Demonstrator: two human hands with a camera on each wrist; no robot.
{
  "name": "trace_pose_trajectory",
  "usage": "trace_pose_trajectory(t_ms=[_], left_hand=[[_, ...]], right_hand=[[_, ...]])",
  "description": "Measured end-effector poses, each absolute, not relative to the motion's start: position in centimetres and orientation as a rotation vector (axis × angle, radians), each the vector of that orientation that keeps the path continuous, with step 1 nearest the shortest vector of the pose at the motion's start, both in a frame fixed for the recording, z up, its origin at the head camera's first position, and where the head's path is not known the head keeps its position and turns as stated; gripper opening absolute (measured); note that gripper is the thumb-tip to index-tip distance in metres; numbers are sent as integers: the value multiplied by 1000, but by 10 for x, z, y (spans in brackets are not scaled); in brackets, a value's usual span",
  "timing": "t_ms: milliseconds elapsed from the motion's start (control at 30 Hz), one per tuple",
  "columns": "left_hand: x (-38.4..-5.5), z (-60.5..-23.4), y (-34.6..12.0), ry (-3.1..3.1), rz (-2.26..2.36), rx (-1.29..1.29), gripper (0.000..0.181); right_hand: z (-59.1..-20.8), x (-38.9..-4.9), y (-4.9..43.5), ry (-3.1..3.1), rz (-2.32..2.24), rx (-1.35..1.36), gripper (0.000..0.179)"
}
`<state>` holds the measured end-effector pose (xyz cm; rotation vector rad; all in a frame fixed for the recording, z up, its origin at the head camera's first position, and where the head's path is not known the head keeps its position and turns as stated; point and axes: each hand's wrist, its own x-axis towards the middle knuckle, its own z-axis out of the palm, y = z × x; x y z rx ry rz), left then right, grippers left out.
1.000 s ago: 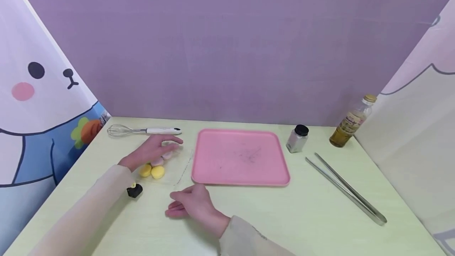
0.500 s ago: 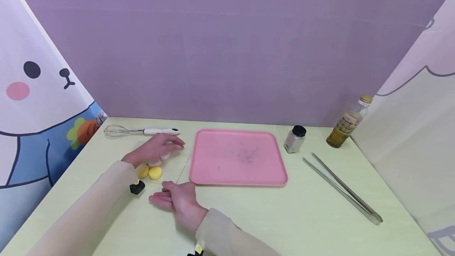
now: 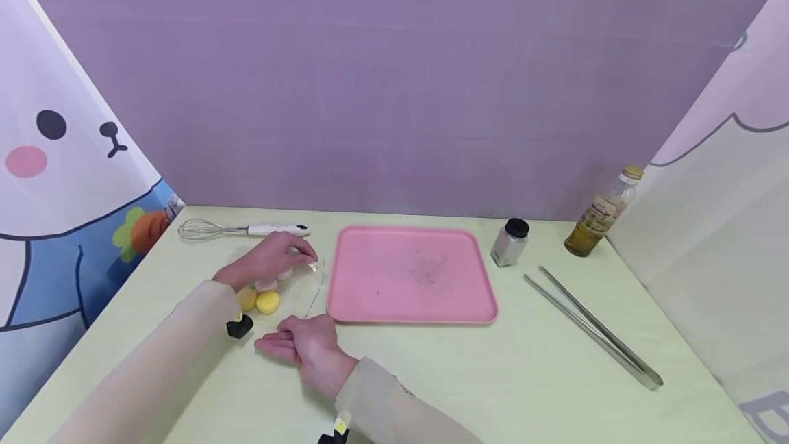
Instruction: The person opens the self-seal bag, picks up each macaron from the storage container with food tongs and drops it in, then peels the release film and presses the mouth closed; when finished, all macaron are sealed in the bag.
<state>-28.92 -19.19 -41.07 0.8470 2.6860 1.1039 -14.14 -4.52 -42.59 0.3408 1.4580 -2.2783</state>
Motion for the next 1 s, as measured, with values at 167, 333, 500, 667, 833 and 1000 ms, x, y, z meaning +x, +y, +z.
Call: trace_pose_trajectory(t_ms=[167, 333, 500, 667, 833, 1000], left_hand=[[-286, -407, -193, 2741, 1113, 743, 13], [-284, -403, -198, 2750, 1171, 684, 13], [-279, -401, -202, 2740, 1241, 736, 14], [-267, -392, -203, 2742, 1366, 743, 14], [-253, -384, -205, 2687, 1539, 747, 16], [-235, -380, -205, 2537, 1778, 715, 18]], right_hand=[[-425, -140, -41, 1486, -2273, 330, 16], [-419, -139, -30, 1545, -2217, 244, 17], [-409, -138, -13, 1734, -2102, 81, 18], [-394, -135, 8, 2020, -1972, -52, 12], [-382, -132, 36, 2366, -1775, -262, 7], [-377, -127, 60, 2734, -1575, -430, 9]])
